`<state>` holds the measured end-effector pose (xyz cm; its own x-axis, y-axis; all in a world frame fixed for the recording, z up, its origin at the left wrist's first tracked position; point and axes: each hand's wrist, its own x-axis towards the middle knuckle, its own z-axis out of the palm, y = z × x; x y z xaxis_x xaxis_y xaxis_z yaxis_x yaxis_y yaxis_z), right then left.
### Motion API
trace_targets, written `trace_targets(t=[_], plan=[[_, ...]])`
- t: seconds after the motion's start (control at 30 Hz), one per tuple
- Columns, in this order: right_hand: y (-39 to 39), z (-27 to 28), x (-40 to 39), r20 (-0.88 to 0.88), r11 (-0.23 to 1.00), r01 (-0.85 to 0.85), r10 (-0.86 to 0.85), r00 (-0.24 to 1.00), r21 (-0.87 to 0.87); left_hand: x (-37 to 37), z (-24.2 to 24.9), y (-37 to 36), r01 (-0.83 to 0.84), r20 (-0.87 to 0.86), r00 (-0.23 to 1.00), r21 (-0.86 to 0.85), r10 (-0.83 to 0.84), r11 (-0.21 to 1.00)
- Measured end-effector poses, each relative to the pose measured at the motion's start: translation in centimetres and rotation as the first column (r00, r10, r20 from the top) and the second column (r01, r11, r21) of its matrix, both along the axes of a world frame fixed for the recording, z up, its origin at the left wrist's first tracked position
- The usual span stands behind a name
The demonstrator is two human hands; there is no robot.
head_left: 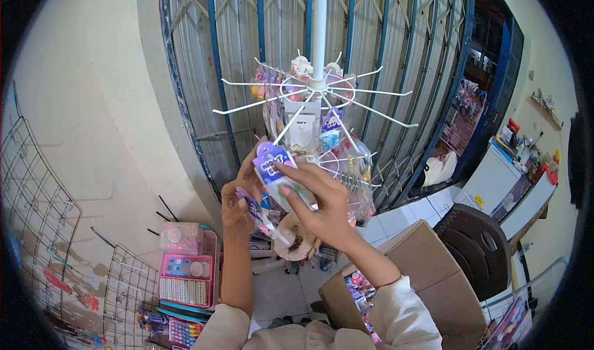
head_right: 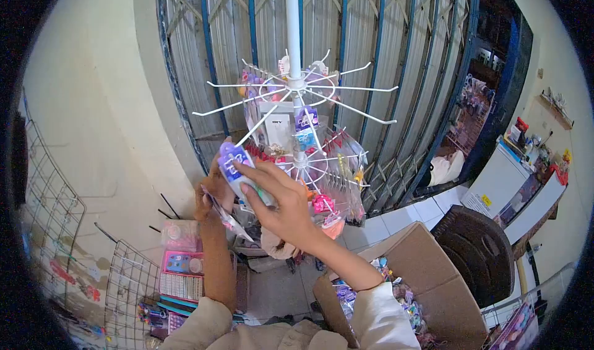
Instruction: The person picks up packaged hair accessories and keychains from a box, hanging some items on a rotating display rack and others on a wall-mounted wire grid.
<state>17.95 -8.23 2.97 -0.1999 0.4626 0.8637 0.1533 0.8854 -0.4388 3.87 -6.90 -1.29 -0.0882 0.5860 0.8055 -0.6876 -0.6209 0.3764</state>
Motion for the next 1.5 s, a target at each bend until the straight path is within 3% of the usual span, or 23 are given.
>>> trace_targets(t=[0.1,0.13,0.17,0.3,0.37,0.4,0.57,0.63,0.7,0.77,0.8,0.87,0.9,0.97,1.03,1.07,1.1,1.17,1.2,1.27,1.3,1.37,1.5], plan=[[0.2,-0.3,-0.2,0.011,0.998,0.023,-0.022,1.0,-0.055,-0.6,-0.4,0.5,-0.01,0.037,0.999,0.057,0.008,0.998],[0.4,-0.6,-0.2,0.018,0.998,0.051,-0.05,0.999,-0.039,-1.2,-0.3,0.5,-0.102,-0.106,0.989,0.059,0.108,0.993],[0.4,-0.5,-0.2,0.026,0.998,0.047,-0.046,0.999,-0.039,-1.3,-0.3,0.4,-0.106,-0.098,0.989,0.058,0.111,0.993],[1.2,-0.6,-0.3,0.058,0.987,0.161,-0.162,0.985,0.018,-1.1,0.1,-0.8,-0.322,-0.082,0.947,-0.162,0.312,0.933],[2.7,-1.0,-0.3,0.065,0.977,0.206,-0.21,0.976,0.063,-0.5,0.9,-1.7,-0.473,-0.106,0.879,-0.318,0.465,0.821],[3.8,-1.2,-0.4,0.07,0.961,0.264,-0.269,0.96,0.082,0.0,1.7,-2.4,-0.462,-0.087,0.88,-0.373,0.466,0.804],[4.7,-1.6,0.1,0.153,0.904,0.418,-0.427,0.891,0.09,0.2,1.6,-2.7,-0.564,-0.17,0.82,-0.405,0.546,0.72],[2.2,-1.6,1.1,0.153,0.945,0.319,-0.327,0.933,0.071,0.1,1.5,-2.8,-0.607,-0.178,0.789,-0.382,0.589,0.697],[1.0,-2.0,1.6,0.16,0.944,0.299,-0.319,0.934,0.139,0.1,1.7,-3.2,-0.535,-0.193,0.841,-0.439,0.505,0.722],[-0.6,-2.1,1.4,0.196,0.963,-0.007,0.062,0.979,-0.268,0.5,1.3,-3.3,-0.539,-0.243,0.843,-0.396,0.481,0.744],[-0.9,-2.0,1.4,0.19,0.963,0.005,0.048,0.981,-0.27,0.8,1.1,-3.2,-0.54,-0.291,0.839,-0.349,0.459,0.766],[-1.4,-2.0,1.7,0.283,0.868,-0.045,0.209,0.936,-0.494,2.0,1.5,-3.3,-0.529,-0.344,0.831,-0.244,0.437,0.813],[-1.4,-2.5,2.0,0.278,0.869,-0.032,0.193,0.941,-0.494,2.6,1.6,-3.4,-0.517,-0.386,0.814,-0.138,0.435,0.845],[-1.0,-3.9,2.6,0.047,0.918,-0.153,0.182,0.982,-0.366,3.0,1.3,-2.6,-0.522,-0.365,0.806,-0.066,0.467,0.85],[-1.4,-4.1,4.4,-0.041,0.896,-0.223,0.224,0.974,-0.385,3.3,2.4,-2.2,-0.704,-0.187,0.708,-0.095,0.682,0.704],[-1.9,-3.7,5.3,-0.195,0.849,-0.266,0.197,0.961,-0.457,3.0,2.7,-1.5,-0.799,-0.221,0.597,-0.081,0.771,0.596],[-2.2,-3.4,6.3,-0.339,0.794,-0.319,0.152,0.928,-0.518,2.6,3.3,-0.6,-0.801,-0.217,0.596,-0.081,0.773,0.594],[-1.8,-3.5,8.4,-0.421,0.835,-0.274,0.057,0.905,-0.477,1.5,4.4,1.2,-0.962,-0.176,0.272,-0.088,0.946,0.26],[-1.8,-3.5,9.2,-0.419,0.835,-0.273,0.056,0.906,-0.478,1.0,4.9,2.1,-0.961,-0.176,0.272,-0.09,0.946,0.26],[-1.9,-3.6,10.5,-0.558,0.81,-0.325,-0.004,0.83,-0.489,0.0,5.4,3.7,-0.854,-0.19,0.52,-0.136,0.832,0.503],[-2.0,-3.7,11.0,-0.556,0.81,-0.324,-0.004,0.831,-0.489,-0.5,5.1,4.3,-0.853,-0.189,0.521,-0.138,0.833,0.503],[-2.1,-4.1,11.7,-0.596,0.82,-0.347,0.009,0.803,-0.456,-1.0,4.6,5.2,-0.602,-0.24,0.78,-0.036,0.578,0.798],[-2.4,-4.6,12.1,-0.593,0.831,-0.284,-0.068,0.803,-0.479,-0.3,4.0,4.3,-0.66,-0.255,0.718,0.044,0.647,0.75]])
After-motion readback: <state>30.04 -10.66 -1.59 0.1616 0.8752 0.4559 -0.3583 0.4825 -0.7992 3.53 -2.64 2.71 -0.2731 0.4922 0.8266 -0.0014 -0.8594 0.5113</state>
